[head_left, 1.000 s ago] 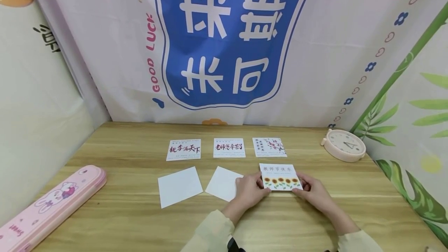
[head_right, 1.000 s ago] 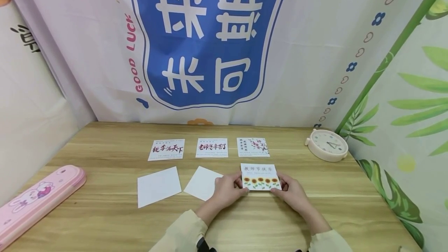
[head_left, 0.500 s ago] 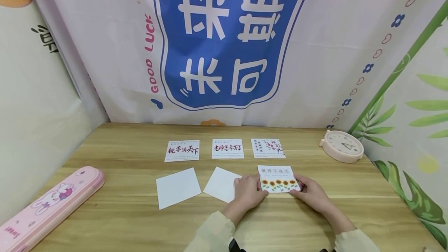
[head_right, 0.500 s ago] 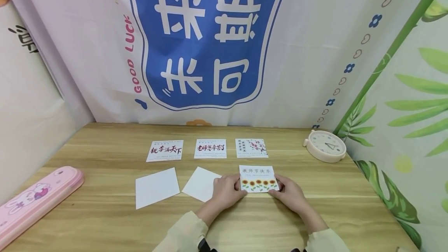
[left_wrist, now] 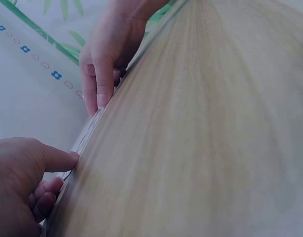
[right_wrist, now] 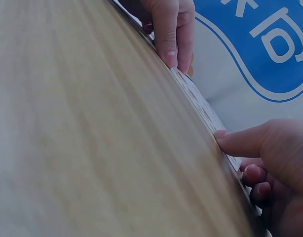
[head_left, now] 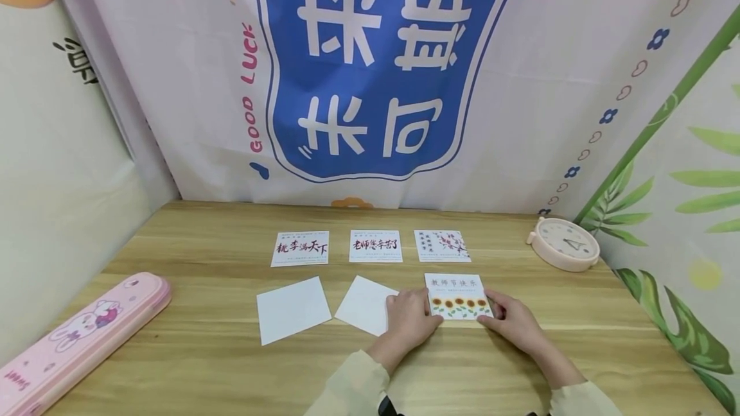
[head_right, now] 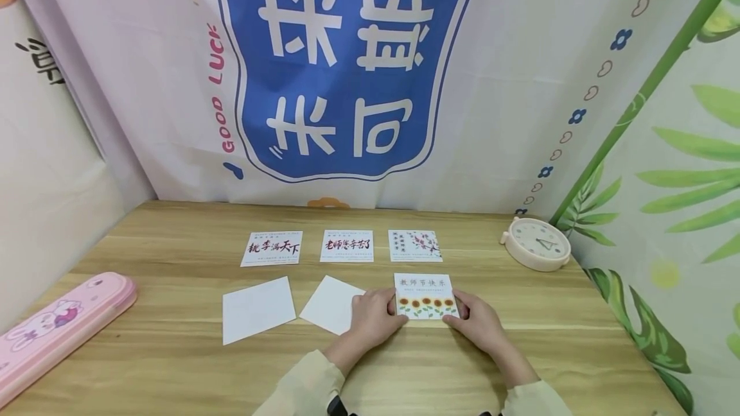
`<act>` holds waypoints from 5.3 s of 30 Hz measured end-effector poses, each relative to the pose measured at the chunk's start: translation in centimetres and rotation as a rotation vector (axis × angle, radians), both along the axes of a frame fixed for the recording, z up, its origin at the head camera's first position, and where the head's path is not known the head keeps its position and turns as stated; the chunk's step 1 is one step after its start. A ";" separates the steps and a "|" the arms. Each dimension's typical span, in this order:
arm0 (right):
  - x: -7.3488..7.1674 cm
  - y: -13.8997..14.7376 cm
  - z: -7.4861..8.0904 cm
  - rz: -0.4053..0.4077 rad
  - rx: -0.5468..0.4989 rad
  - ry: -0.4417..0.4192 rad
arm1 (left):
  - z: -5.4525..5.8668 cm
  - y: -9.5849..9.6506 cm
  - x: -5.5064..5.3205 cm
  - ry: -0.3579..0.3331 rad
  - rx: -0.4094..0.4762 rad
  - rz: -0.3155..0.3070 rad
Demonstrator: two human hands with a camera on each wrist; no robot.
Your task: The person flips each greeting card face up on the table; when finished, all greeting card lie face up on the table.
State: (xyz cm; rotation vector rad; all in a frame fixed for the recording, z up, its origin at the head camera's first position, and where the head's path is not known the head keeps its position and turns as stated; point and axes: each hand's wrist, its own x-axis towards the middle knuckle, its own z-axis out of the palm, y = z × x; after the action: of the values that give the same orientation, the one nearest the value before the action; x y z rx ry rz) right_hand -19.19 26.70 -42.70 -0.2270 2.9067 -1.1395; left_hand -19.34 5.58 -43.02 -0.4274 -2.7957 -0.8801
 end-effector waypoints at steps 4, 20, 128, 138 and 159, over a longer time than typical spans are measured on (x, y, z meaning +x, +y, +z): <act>0.0 0.0 -0.1 -0.005 0.004 0.000 | 0.0 0.0 0.1 -0.001 0.000 0.005; -0.5 -0.9 3.9 0.037 -0.291 -0.100 | 1.1 -1.2 0.0 -0.093 0.356 -0.037; 0.9 -13.7 0.1 0.173 -0.235 0.179 | 0.7 -14.4 1.0 -0.097 0.670 0.037; 1.2 -14.2 1.3 -0.001 -0.542 0.289 | 0.7 -14.2 0.9 -0.055 0.760 0.143; 0.8 -14.1 1.0 -0.049 -0.976 -0.003 | 1.1 -13.9 1.0 -0.288 1.112 0.088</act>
State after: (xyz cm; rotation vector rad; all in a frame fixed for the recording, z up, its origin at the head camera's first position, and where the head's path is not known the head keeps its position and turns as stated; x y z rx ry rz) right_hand -18.42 12.62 -41.69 -0.1427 2.0940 -2.4341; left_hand -18.32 -8.30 -41.90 0.0181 -2.0002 -2.3306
